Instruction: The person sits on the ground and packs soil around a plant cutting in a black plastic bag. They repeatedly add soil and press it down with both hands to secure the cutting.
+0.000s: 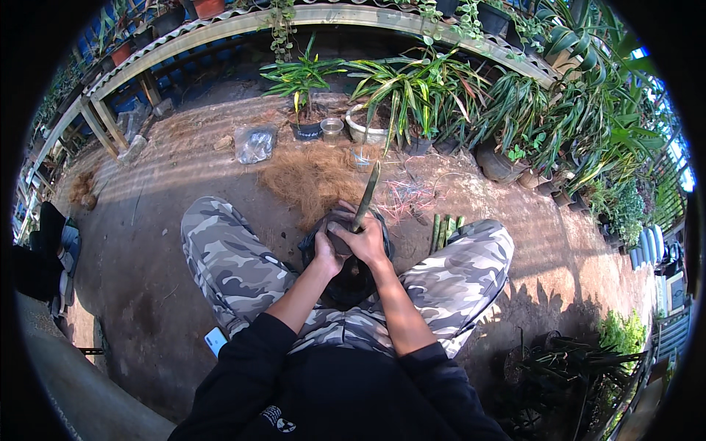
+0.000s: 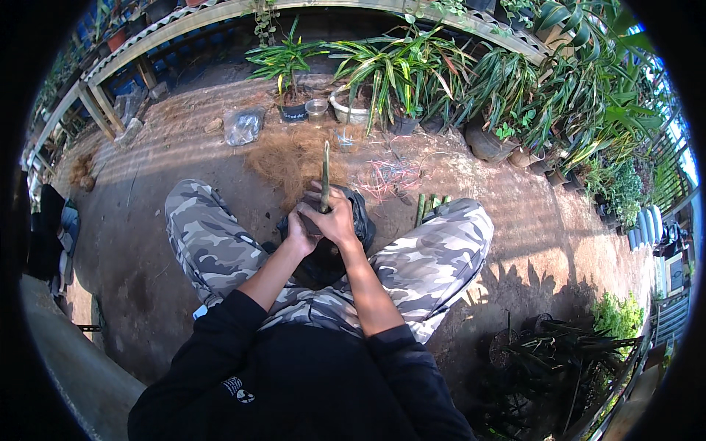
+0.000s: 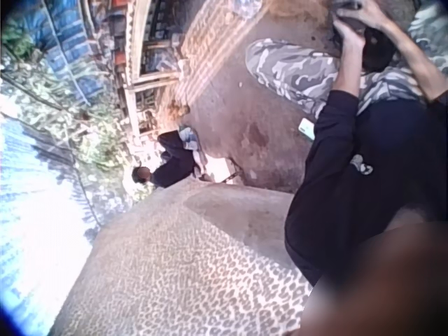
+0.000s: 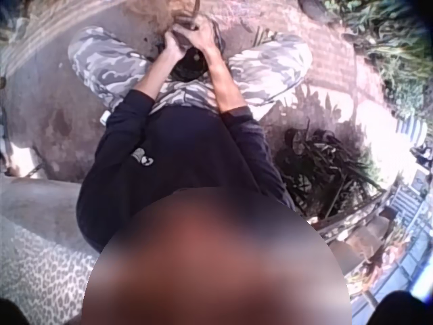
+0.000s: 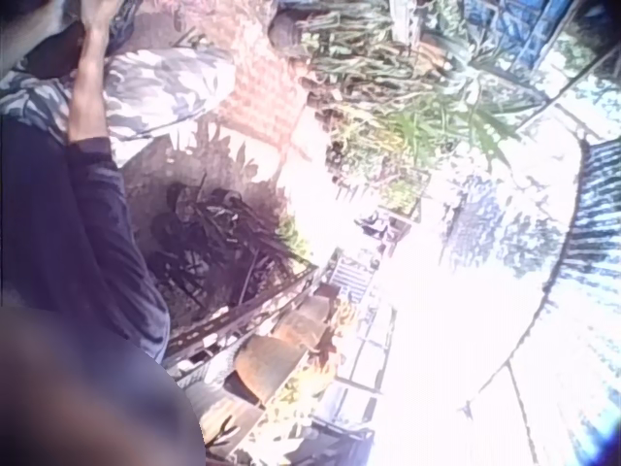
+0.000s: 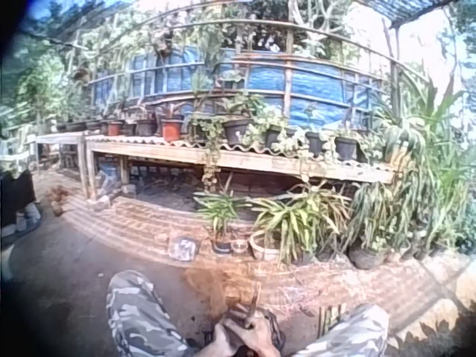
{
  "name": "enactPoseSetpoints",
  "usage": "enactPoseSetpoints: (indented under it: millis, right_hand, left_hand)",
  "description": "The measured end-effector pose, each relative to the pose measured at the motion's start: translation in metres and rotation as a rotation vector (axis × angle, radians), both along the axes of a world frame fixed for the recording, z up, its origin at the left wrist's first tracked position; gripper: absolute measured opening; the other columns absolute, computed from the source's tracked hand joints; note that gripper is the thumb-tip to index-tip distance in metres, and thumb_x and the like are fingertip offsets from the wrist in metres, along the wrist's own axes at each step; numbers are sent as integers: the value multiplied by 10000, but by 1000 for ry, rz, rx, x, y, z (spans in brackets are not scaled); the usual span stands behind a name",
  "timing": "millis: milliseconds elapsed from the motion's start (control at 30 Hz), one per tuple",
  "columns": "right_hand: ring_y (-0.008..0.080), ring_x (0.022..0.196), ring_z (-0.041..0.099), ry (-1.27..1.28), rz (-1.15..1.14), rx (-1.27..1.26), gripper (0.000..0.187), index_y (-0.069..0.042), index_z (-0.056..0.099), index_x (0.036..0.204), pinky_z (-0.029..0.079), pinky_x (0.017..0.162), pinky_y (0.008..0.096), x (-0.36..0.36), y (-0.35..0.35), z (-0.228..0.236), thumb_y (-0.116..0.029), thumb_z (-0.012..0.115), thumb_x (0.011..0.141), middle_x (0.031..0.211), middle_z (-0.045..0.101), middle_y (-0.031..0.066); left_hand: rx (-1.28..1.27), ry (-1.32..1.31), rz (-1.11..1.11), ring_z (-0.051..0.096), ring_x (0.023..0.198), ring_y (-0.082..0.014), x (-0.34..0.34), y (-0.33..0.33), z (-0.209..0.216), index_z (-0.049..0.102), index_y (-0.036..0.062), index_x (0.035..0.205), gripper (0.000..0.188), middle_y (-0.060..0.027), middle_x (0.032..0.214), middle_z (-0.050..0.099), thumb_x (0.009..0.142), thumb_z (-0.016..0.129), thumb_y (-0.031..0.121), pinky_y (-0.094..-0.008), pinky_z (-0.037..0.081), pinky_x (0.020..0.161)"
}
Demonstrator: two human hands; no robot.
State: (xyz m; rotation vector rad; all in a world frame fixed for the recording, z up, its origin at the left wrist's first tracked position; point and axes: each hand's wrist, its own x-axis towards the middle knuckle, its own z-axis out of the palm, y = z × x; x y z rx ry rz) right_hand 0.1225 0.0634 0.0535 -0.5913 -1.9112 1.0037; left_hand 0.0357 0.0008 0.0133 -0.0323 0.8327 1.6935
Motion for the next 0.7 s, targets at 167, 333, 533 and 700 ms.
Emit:
enactPoseSetpoints:
  millis: [167, 333, 533, 700]
  right_hand:
    - [120, 862, 641, -220, -49, -569, 336, -1, 720, 1003, 492, 788, 286, 0, -2, 6, -223, 792, 761, 930, 715, 142]
    - [162, 764, 623, 441, -164, -1138, 296, -7, 689, 914, 515, 735, 303, -3, 4, 0, -299, 646, 925, 907, 692, 91]
    - [143, 816, 657, 175, 28, -148, 281, 20, 720, 982, 508, 753, 288, -4, -1, -1, -219, 737, 835, 923, 723, 91]
    - [145, 707, 661, -52, 13, -611, 210, 15, 746, 821, 519, 687, 288, -1, 0, 5, -194, 753, 818, 779, 722, 73]
  left_hand:
    - [80, 82, -98, 648, 1004, -181, -1, 2, -6, 621, 128, 1168, 445, -43, 1100, 671, 1011, 281, 367, -336, 535, 843]
    - [118, 48, 51, 599, 1128, -188, 0, 5, 1, 585, 107, 1228, 475, -52, 1218, 633, 1028, 263, 393, -353, 493, 947]
    - [-74, -12, -5, 584, 1156, -194, 3, 4, 0, 560, 125, 1262, 469, -41, 1269, 602, 1027, 262, 400, -386, 472, 982]
    - [-88, 25, -16, 585, 1150, -212, 1, 4, -6, 556, 117, 1254, 489, -61, 1241, 606, 1014, 260, 423, -407, 467, 984]
